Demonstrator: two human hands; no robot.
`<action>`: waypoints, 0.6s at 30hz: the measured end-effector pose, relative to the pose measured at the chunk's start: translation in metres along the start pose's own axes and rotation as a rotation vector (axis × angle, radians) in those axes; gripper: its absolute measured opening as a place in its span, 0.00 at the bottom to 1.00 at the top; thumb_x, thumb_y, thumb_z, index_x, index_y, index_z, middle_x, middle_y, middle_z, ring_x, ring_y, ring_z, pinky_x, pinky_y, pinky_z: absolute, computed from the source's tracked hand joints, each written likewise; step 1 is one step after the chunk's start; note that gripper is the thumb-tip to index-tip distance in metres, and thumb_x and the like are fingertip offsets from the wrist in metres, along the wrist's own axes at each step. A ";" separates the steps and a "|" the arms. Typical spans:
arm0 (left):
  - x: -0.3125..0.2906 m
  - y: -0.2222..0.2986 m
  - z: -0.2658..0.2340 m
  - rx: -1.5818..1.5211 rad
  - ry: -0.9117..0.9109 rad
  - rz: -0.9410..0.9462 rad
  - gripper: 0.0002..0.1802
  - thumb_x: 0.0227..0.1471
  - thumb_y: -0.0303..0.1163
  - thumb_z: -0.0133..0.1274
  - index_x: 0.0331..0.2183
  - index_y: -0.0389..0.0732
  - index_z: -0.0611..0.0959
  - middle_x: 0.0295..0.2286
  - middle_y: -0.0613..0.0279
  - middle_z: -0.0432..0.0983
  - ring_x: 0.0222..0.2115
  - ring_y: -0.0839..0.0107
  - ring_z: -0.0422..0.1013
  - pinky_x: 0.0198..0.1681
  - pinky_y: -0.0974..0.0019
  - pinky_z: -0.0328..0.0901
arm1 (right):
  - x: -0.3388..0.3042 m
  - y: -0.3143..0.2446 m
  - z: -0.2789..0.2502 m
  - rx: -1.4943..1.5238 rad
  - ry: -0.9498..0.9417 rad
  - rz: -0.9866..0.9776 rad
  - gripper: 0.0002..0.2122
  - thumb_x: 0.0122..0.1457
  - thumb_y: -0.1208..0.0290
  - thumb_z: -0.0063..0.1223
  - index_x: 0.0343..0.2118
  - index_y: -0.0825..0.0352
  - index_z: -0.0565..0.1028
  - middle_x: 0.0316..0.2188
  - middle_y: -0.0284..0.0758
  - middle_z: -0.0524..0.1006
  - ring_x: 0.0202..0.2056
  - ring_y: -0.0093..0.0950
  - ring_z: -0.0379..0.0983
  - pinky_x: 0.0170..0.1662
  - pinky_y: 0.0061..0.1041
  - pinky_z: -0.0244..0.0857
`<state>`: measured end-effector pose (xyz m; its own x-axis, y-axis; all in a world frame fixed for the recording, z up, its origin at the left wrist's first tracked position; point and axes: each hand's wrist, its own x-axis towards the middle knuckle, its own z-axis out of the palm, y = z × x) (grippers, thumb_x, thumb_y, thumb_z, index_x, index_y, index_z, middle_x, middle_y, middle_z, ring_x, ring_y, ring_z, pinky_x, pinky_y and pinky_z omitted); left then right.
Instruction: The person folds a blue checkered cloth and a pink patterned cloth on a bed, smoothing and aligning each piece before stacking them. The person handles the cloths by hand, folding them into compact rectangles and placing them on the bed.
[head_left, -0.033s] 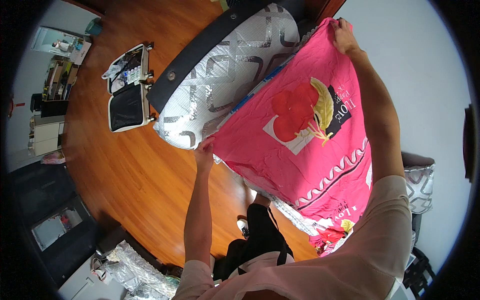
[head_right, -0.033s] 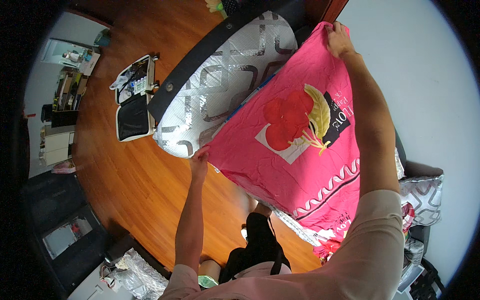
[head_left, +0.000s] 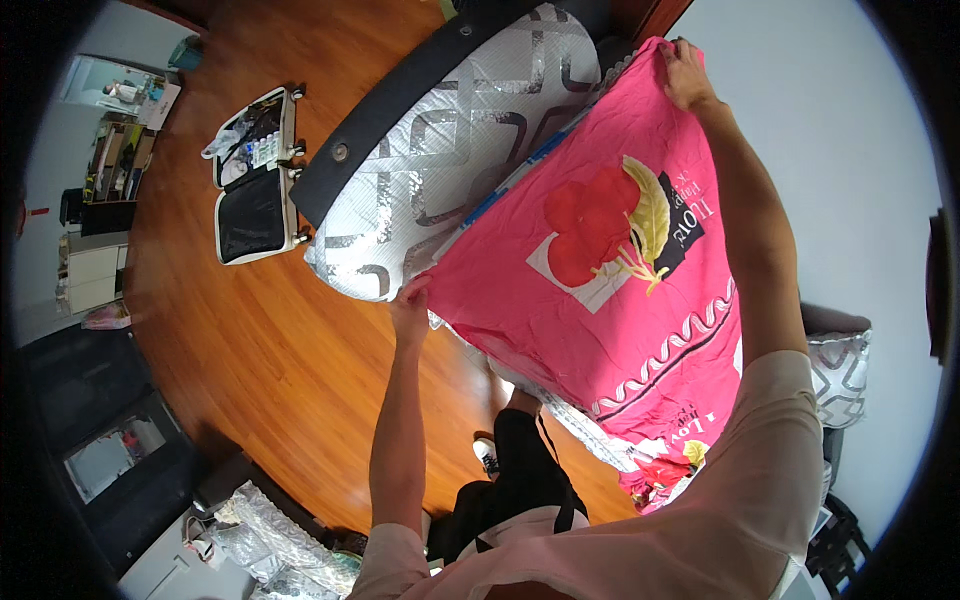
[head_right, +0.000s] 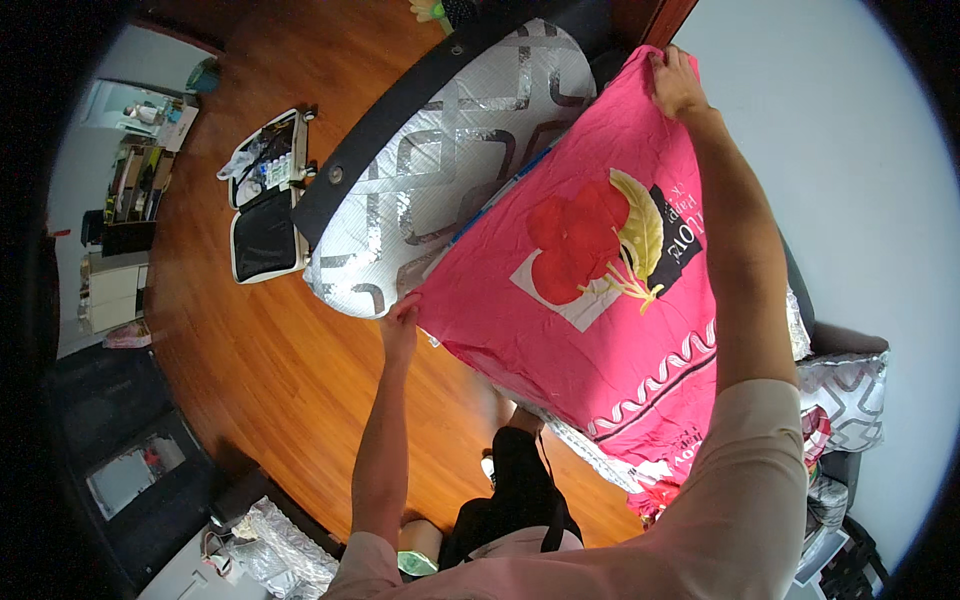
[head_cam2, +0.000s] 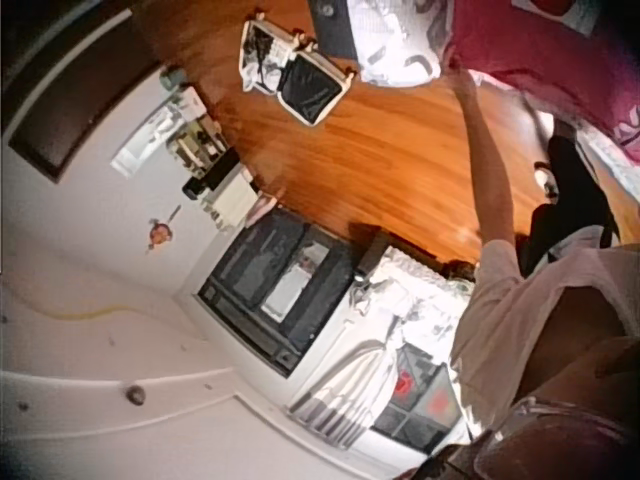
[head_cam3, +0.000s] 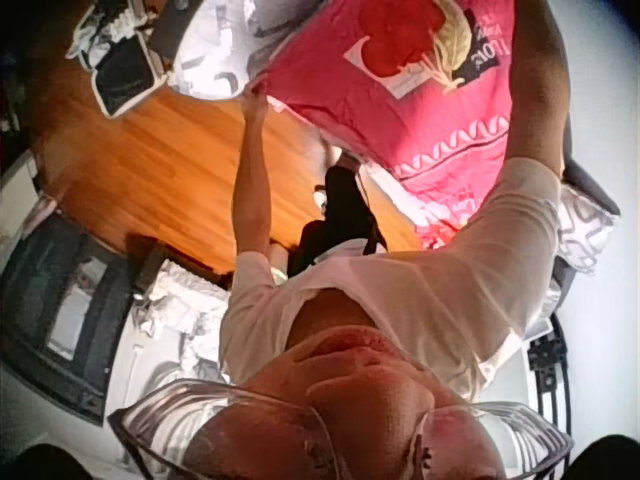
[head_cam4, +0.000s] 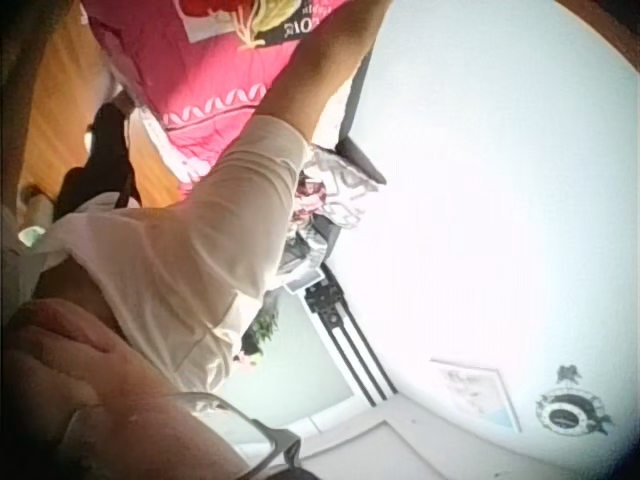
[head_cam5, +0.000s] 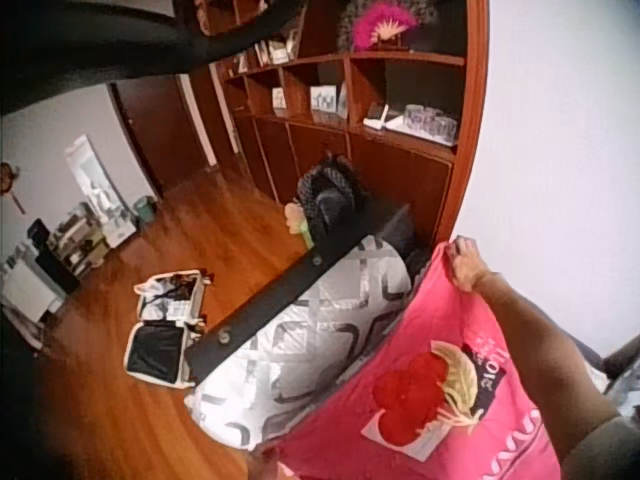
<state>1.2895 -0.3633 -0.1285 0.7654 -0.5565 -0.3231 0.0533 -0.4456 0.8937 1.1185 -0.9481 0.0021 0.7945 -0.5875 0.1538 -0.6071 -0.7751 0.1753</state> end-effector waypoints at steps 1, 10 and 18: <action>-0.004 -0.003 0.007 -0.042 0.012 -0.007 0.12 0.52 0.17 0.47 0.39 0.34 0.79 0.39 0.59 0.74 0.39 0.73 0.69 0.45 0.72 0.64 | -0.002 -0.001 0.013 -0.006 -0.104 0.029 0.25 0.52 0.72 0.44 0.56 0.68 0.62 0.57 0.47 0.55 0.59 0.46 0.49 0.62 0.37 0.48; -0.031 0.066 0.054 0.580 0.102 0.526 0.25 0.49 0.24 0.51 0.51 0.42 0.69 0.58 0.43 0.45 0.59 0.46 0.44 0.59 0.47 0.45 | -0.063 -0.090 0.040 0.052 0.293 0.203 0.24 0.56 0.63 0.44 0.58 0.54 0.61 0.64 0.41 0.45 0.64 0.47 0.38 0.62 0.53 0.35; -0.042 0.126 0.156 0.881 -0.293 0.741 0.35 0.54 0.42 0.48 0.60 0.47 0.56 0.59 0.45 0.45 0.60 0.44 0.42 0.60 0.42 0.42 | -0.174 -0.157 0.023 0.345 0.053 0.259 0.27 0.58 0.52 0.43 0.58 0.60 0.60 0.61 0.45 0.53 0.63 0.45 0.43 0.63 0.50 0.32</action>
<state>1.1637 -0.5052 -0.0506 0.2419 -0.9700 0.0218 -0.8881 -0.2123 0.4077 1.0756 -0.7296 -0.0740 0.6091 -0.7672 0.2011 -0.7383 -0.6411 -0.2094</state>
